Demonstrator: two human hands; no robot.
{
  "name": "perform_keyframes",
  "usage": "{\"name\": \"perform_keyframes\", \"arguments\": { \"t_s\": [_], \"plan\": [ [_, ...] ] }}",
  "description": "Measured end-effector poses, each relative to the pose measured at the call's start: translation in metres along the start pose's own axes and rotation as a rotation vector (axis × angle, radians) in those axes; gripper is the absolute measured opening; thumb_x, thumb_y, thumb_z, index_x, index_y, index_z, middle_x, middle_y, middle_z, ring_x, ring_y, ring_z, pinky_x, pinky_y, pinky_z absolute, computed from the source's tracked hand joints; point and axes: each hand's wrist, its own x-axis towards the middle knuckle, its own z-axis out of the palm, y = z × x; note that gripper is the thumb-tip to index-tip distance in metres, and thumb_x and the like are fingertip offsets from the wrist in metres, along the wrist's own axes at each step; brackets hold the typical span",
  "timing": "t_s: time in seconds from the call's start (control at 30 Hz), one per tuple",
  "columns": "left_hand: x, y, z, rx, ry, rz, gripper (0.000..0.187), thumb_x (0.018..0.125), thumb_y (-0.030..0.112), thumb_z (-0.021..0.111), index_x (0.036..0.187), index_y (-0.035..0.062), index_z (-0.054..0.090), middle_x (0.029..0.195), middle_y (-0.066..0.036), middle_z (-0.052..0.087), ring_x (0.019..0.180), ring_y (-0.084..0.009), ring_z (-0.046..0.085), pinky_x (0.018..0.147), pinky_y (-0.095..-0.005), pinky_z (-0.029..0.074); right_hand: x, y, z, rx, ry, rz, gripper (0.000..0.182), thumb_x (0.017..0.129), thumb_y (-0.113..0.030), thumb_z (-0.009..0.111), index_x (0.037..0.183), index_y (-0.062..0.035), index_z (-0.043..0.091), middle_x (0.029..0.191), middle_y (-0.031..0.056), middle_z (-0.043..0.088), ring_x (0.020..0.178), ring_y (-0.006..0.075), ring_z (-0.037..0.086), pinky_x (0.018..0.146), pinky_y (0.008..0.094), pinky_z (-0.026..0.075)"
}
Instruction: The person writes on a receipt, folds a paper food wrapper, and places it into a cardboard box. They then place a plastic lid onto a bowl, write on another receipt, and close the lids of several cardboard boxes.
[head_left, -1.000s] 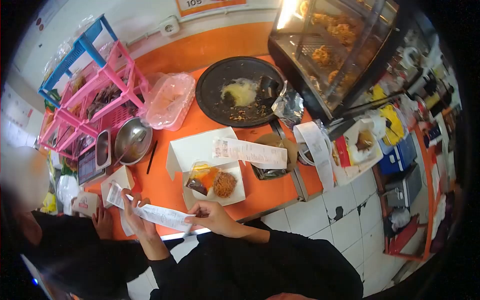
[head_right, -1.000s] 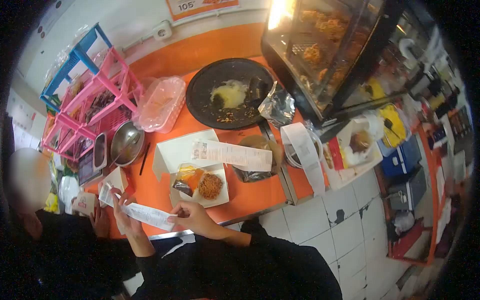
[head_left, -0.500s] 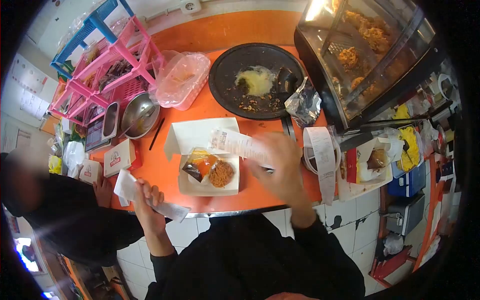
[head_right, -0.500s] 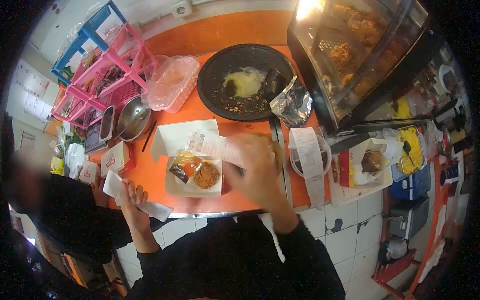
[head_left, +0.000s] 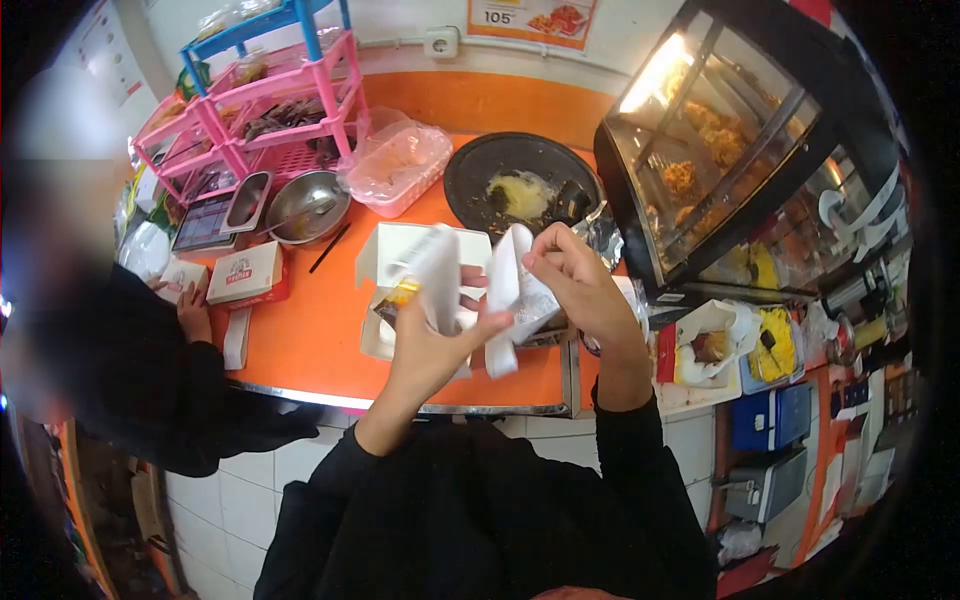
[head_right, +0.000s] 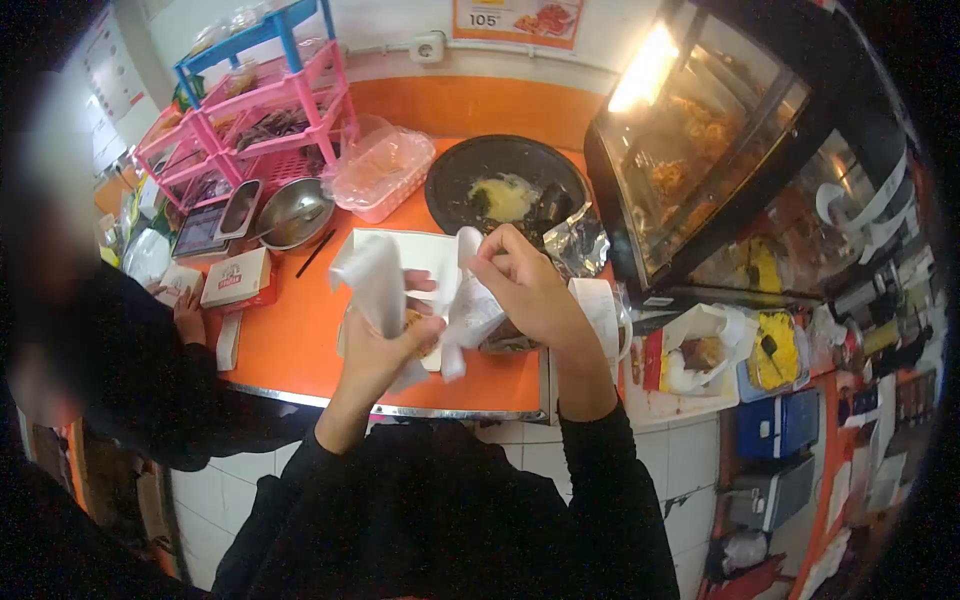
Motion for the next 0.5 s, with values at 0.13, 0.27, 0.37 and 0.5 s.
{"name": "perform_keyframes", "arguments": {
  "t_s": [0.13,0.27,0.37,0.5],
  "plan": [
    [-0.005,0.011,-0.014,-0.223,0.239,0.157,0.056,0.075,0.02,0.082,0.115,-0.0007,0.049,0.101,-0.011,0.062,0.081,-0.0114,0.06,0.065,-0.0237,0.049,0.006,-0.011,0.019,0.176,0.087,-0.002,0.017,0.096,-0.017,0.057,0.1,-0.0026,0.05,0.069,0.0012,0.058,0.059,0.0042,0.052,0.049,0.0206,0.038],
    [-0.017,0.004,-0.029,-0.381,0.105,-0.172,0.057,0.08,0.023,0.078,0.12,-0.0018,0.046,0.089,-0.01,0.066,0.066,-0.0103,0.057,0.058,-0.0222,0.046,0.005,-0.013,0.035,0.169,0.127,0.002,0.019,0.096,-0.018,0.058,0.101,-0.0018,0.049,0.071,0.0034,0.06,0.061,0.0052,0.054,0.051,0.0209,0.04],
    [-0.018,-0.004,-0.035,-0.507,-0.052,-0.317,0.05,0.085,0.024,0.071,0.122,-0.0004,0.049,0.075,-0.001,0.055,0.06,-0.008,0.051,0.053,-0.0195,0.037,0.006,-0.014,0.049,0.116,0.099,0.006,0.02,0.096,-0.018,0.057,0.102,-0.0013,0.048,0.072,0.005,0.061,0.062,0.0056,0.055,0.051,0.0213,0.041],
    [-0.016,0.003,-0.043,-0.494,-0.006,-0.322,0.056,0.08,0.01,0.075,0.125,-0.004,0.045,0.075,-0.004,0.062,0.057,-0.0059,0.05,0.048,-0.019,0.035,0.015,-0.012,0.066,0.186,0.057,0.003,0.021,0.096,-0.019,0.057,0.103,-0.002,0.047,0.074,0.0061,0.061,0.06,0.0049,0.054,0.048,0.0214,0.04]
  ]
}}
